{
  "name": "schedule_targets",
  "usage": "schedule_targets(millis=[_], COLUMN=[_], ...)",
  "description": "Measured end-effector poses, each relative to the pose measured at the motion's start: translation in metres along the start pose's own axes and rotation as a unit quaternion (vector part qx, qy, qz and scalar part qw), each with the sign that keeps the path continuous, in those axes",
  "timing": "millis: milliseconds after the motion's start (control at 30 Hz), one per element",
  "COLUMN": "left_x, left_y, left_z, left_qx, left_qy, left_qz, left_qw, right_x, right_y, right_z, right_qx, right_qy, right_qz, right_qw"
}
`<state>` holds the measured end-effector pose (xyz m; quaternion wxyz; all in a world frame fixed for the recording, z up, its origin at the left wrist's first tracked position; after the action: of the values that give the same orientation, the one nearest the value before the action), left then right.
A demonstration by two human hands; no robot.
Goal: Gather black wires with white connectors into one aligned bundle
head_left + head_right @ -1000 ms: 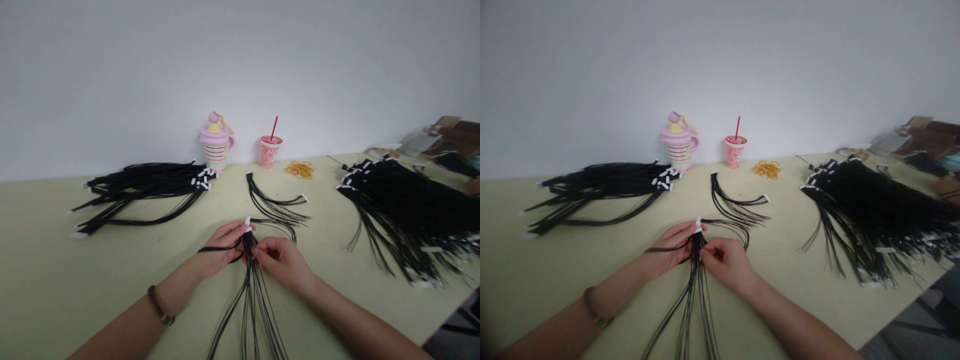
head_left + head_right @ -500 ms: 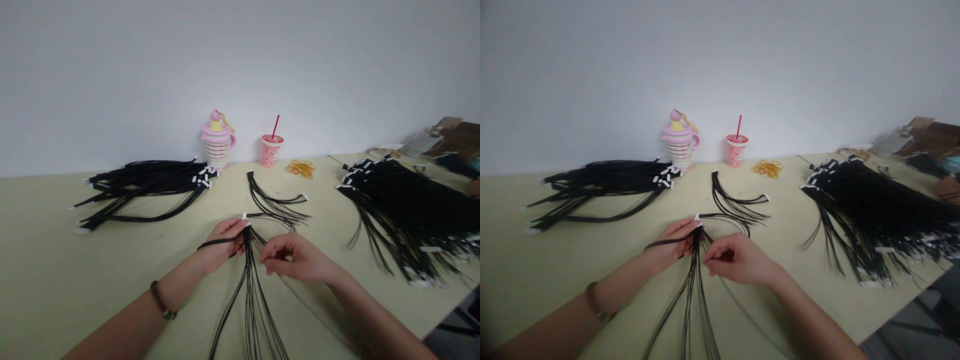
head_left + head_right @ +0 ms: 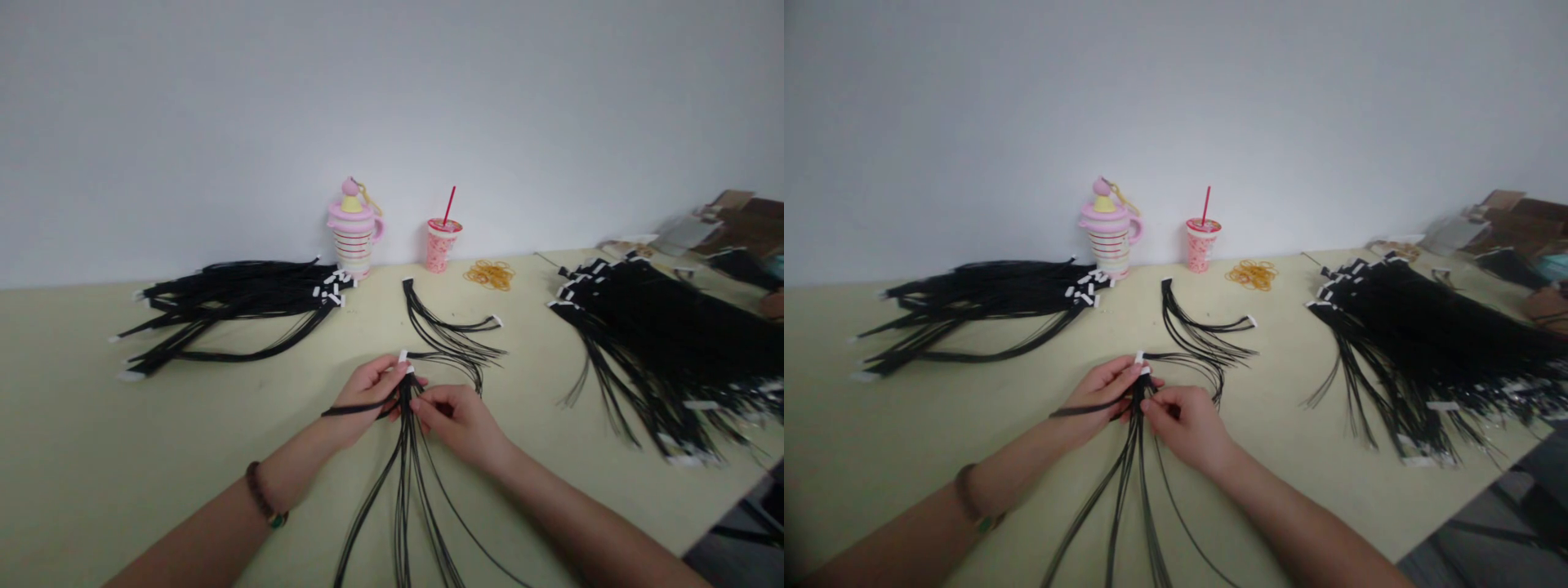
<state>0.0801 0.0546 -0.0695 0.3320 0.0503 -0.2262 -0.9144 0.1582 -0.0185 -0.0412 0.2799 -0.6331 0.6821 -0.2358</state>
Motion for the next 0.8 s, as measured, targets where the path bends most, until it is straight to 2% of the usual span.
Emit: schedule_targets(millis=[67, 200, 267, 367, 467, 533, 667, 800], left_x=[0.001, 0.0, -0.002, -0.003, -0.001, 0.0, -0.002, -0.004], left_y=[0.001, 0.001, -0.001, -0.007, -0.006, -0.004, -0.007, -0.007], left_z=[0.001, 0.0, -0.001, -0.003, -0.002, -0.002, -0.004, -0.007], left_qx=[-0.01, -0.007, 0.021, 0.081, 0.109, 0.116, 0.105, 0.07], left_qy=[0.006, 0.005, -0.002, -0.026, -0.052, -0.06, -0.072, -0.072], left_qz=[0.002, 0.005, 0.014, 0.046, 0.036, 0.014, 0.013, 0.01], left_qw=[1.0, 1.0, 1.0, 0.995, 0.992, 0.991, 0.992, 0.995], right_x=[-0.001, -0.002, -0.001, -0.001, 0.001, 0.004, 0.014, 0.018], right_y=[0.003, 0.003, -0.001, -0.013, -0.045, -0.076, -0.135, -0.164], right_z=[0.005, 0.007, 0.007, 0.004, 0.002, 0.007, 0.023, 0.034], right_qx=[-0.034, -0.052, -0.077, -0.186, -0.327, -0.39, -0.405, -0.42], right_qy=[0.025, 0.024, 0.032, 0.055, 0.066, 0.063, 0.005, -0.055], right_qz=[0.021, 0.046, 0.039, 0.002, 0.029, 0.102, 0.256, 0.313], right_qw=[0.999, 0.997, 0.996, 0.981, 0.942, 0.913, 0.878, 0.85])
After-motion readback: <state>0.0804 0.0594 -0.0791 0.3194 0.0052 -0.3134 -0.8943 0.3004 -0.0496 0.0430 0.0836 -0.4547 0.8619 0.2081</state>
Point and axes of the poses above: each hand's wrist, its own x-axis away from the middle knuckle, its own y-axis out of the palm, z = x × y, the point moved 7 cm from there along -x, towards the middle knuckle, and after that the axes turned 14 degrees about x, right-handed, at the moved point
